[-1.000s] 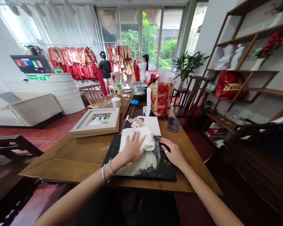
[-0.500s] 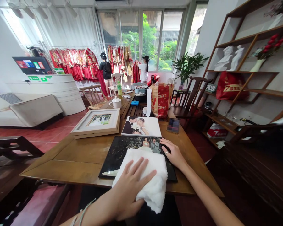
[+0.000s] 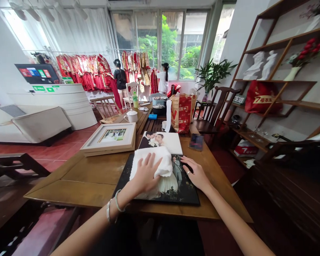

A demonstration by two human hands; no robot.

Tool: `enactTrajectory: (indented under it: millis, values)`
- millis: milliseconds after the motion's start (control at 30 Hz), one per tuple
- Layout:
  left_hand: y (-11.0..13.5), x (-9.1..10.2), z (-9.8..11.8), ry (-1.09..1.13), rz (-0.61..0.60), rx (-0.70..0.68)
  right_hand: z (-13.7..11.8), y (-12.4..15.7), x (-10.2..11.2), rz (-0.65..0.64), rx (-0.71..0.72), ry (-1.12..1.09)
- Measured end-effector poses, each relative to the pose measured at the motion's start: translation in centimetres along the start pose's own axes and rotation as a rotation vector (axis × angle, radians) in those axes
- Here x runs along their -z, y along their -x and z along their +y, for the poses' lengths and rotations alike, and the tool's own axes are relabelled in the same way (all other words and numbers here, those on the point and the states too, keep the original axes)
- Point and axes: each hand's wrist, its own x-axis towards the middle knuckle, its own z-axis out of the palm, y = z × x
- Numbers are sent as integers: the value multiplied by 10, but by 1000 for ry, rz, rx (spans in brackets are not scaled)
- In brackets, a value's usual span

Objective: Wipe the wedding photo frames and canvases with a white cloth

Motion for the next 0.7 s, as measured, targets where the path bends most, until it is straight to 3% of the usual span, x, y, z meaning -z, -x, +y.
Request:
enactTrajectory:
  millis: [200, 300, 400, 600, 700]
  values:
    - [82, 1, 33, 126, -48, -185, 0, 0, 0, -13, 25, 14]
    - [96, 7, 36, 161, -114, -229, -2, 0, 1, -15, 25, 23]
    - [78, 13, 28, 122, -131, -205, -1, -1, 1, -20, 28, 15]
    - [10, 16, -1, -37, -90, -90, 0, 0, 1, -25, 2, 25]
    - [0, 13, -10, -56, -38, -45, 0, 0, 0, -35, -2, 35]
